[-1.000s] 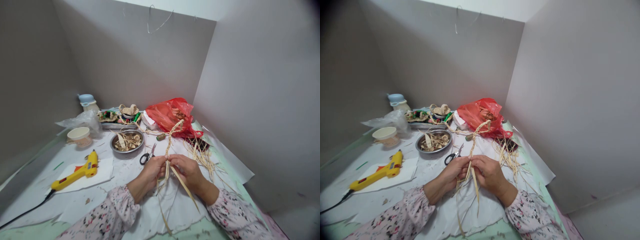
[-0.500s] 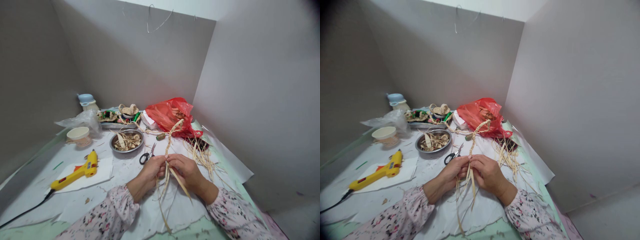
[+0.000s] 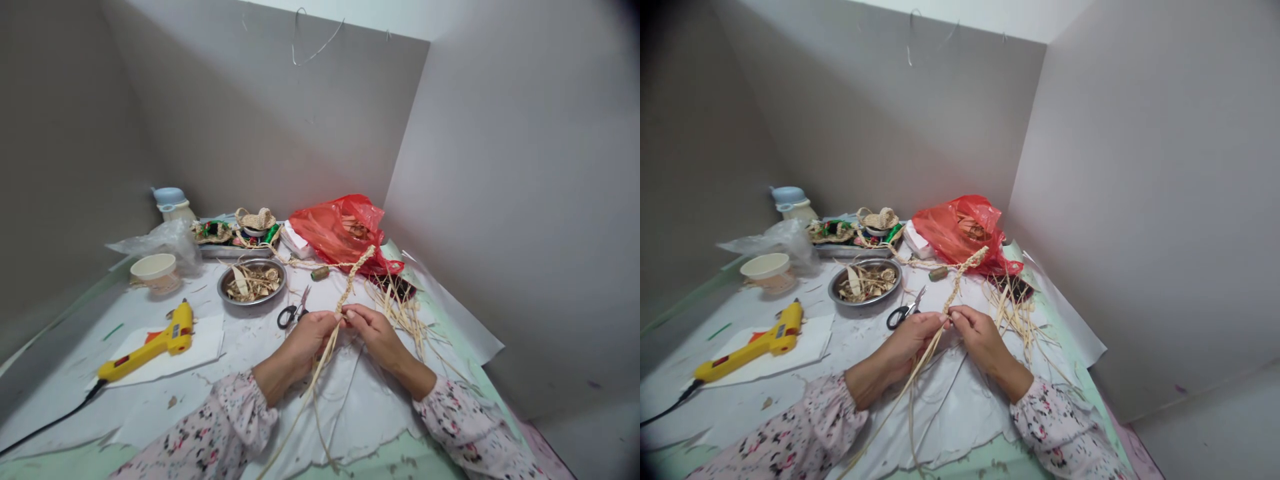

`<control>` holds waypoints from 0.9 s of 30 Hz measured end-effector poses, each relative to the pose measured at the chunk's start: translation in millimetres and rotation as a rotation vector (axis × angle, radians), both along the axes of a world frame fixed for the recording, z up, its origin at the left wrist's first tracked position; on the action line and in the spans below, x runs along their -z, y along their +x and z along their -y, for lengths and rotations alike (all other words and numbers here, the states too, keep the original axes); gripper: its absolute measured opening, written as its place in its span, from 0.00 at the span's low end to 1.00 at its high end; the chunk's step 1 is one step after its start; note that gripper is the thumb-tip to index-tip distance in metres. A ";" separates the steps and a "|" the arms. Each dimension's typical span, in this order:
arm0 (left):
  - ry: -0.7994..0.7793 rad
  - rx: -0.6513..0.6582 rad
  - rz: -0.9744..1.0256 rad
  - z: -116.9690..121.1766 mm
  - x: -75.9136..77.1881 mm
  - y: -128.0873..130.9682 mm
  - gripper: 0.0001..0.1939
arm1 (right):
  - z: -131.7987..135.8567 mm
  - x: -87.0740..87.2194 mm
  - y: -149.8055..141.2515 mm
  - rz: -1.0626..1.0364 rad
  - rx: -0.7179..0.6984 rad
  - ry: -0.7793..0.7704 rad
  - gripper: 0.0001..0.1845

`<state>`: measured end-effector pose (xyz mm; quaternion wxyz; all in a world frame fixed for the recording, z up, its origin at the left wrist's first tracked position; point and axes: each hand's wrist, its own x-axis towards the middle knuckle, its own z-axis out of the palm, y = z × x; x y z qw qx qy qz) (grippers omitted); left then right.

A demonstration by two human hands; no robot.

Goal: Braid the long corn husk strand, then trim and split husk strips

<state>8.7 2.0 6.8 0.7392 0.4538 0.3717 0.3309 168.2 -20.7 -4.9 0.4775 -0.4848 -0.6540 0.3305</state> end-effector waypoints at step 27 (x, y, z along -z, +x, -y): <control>0.359 0.027 -0.403 -3.1 0.0 0.3 0.09 | -0.9 -1.7 0.3 0.054 -0.095 -0.110 0.09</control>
